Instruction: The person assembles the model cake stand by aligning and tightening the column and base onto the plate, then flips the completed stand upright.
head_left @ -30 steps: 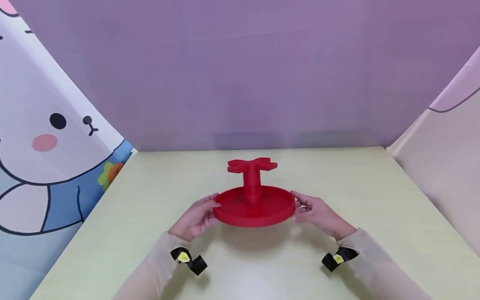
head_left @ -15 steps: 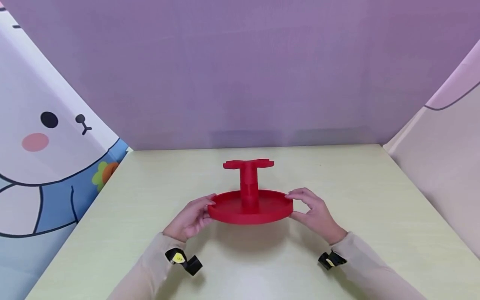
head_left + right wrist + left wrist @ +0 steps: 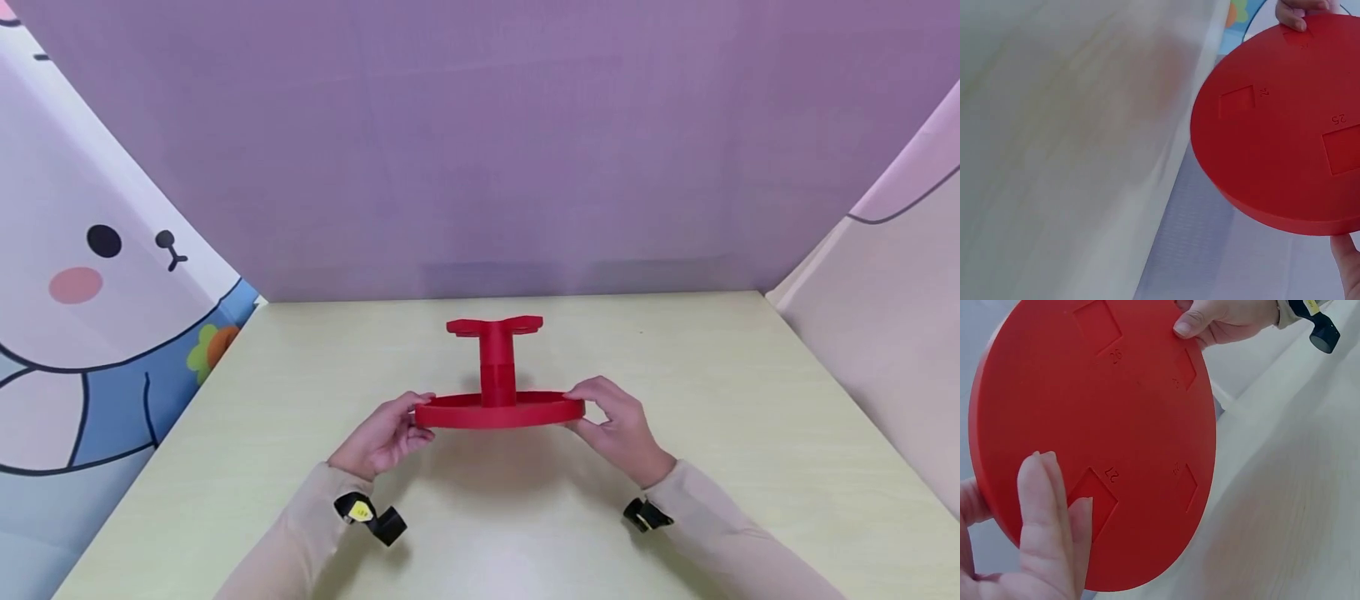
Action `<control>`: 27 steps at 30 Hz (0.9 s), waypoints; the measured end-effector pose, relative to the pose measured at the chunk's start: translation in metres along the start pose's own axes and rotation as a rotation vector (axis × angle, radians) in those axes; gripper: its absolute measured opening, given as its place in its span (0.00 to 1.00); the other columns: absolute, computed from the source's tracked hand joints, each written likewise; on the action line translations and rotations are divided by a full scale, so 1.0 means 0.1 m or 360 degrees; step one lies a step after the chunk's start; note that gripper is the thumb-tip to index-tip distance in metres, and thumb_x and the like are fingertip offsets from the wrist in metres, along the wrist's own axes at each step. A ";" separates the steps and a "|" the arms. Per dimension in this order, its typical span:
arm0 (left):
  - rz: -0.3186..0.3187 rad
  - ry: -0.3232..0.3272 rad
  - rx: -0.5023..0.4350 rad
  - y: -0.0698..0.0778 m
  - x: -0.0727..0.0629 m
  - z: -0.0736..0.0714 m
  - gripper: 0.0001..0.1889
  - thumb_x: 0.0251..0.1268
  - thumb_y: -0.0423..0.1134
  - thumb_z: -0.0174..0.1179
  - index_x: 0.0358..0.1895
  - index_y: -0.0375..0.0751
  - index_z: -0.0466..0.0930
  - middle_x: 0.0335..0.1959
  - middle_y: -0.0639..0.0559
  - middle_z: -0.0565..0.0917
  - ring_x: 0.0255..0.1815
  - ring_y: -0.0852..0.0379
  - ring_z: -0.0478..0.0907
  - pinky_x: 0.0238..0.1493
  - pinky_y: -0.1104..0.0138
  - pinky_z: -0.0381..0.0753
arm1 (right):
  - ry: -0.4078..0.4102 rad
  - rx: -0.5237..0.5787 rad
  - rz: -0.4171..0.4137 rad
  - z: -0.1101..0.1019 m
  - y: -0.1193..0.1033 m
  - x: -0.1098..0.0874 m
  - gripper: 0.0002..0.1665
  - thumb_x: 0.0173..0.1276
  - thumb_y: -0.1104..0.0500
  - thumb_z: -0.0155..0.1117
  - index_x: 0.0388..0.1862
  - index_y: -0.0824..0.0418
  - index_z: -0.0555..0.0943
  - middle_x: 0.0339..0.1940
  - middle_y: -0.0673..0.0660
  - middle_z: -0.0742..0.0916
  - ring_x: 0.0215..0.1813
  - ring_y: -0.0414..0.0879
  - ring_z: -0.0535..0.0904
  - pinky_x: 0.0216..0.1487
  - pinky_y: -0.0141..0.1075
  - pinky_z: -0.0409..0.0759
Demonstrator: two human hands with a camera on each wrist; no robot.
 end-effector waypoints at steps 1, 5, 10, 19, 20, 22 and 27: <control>-0.0009 -0.0002 -0.0007 0.00 0.01 0.00 0.15 0.73 0.36 0.43 0.56 0.33 0.67 0.26 0.51 0.81 0.20 0.62 0.80 0.31 0.74 0.82 | 0.0020 -0.0010 -0.0008 0.00 0.00 0.01 0.22 0.66 0.50 0.63 0.38 0.72 0.80 0.33 0.62 0.83 0.34 0.49 0.79 0.46 0.24 0.78; -0.0006 -0.0003 -0.0019 -0.02 0.04 -0.01 0.09 0.73 0.37 0.43 0.44 0.38 0.73 0.27 0.50 0.83 0.21 0.61 0.80 0.32 0.73 0.82 | 0.0020 -0.0109 -0.0003 0.01 -0.01 0.02 0.21 0.65 0.49 0.63 0.36 0.69 0.80 0.31 0.58 0.83 0.32 0.47 0.78 0.43 0.24 0.78; 0.0032 -0.0053 0.0150 -0.03 0.10 -0.02 0.11 0.75 0.40 0.43 0.45 0.38 0.73 0.28 0.49 0.84 0.22 0.61 0.80 0.33 0.71 0.83 | 0.0046 -0.0260 0.0105 0.00 -0.05 0.04 0.18 0.61 0.52 0.65 0.35 0.69 0.79 0.30 0.57 0.81 0.31 0.45 0.75 0.37 0.24 0.79; 0.0186 0.0033 0.0983 0.04 0.11 -0.07 0.31 0.76 0.56 0.38 0.57 0.28 0.71 0.28 0.50 0.83 0.21 0.57 0.81 0.33 0.62 0.84 | 0.0157 0.0070 0.1069 -0.07 -0.10 0.09 0.19 0.51 0.78 0.70 0.44 0.75 0.78 0.37 0.65 0.83 0.37 0.35 0.78 0.35 0.25 0.80; 0.0237 0.0086 0.1024 0.05 0.11 -0.08 0.30 0.76 0.55 0.39 0.56 0.28 0.72 0.28 0.50 0.83 0.21 0.57 0.81 0.33 0.62 0.84 | 0.0165 0.0129 0.1191 -0.08 -0.10 0.09 0.19 0.54 0.77 0.69 0.45 0.75 0.77 0.38 0.64 0.83 0.38 0.35 0.78 0.35 0.26 0.80; 0.0369 0.0161 0.1027 0.04 0.13 -0.10 0.27 0.77 0.51 0.40 0.54 0.27 0.73 0.29 0.50 0.82 0.23 0.57 0.81 0.35 0.63 0.84 | 0.0185 0.0255 0.1388 -0.10 -0.09 0.08 0.18 0.59 0.74 0.66 0.49 0.74 0.76 0.39 0.60 0.83 0.38 0.37 0.77 0.36 0.27 0.81; 0.0628 0.0095 0.0871 -0.03 0.15 -0.15 0.24 0.77 0.43 0.44 0.65 0.27 0.65 0.43 0.43 0.80 0.38 0.59 0.81 0.47 0.62 0.81 | 0.0306 0.0605 0.1564 -0.13 -0.07 0.08 0.15 0.64 0.74 0.60 0.50 0.70 0.73 0.35 0.48 0.81 0.36 0.40 0.77 0.35 0.29 0.82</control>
Point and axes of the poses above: each hand's wrist, its own x-axis towards the middle knuckle, its own z-axis out of the palm, y = z × x, the point moved 1 cm from there along x, towards the middle knuckle
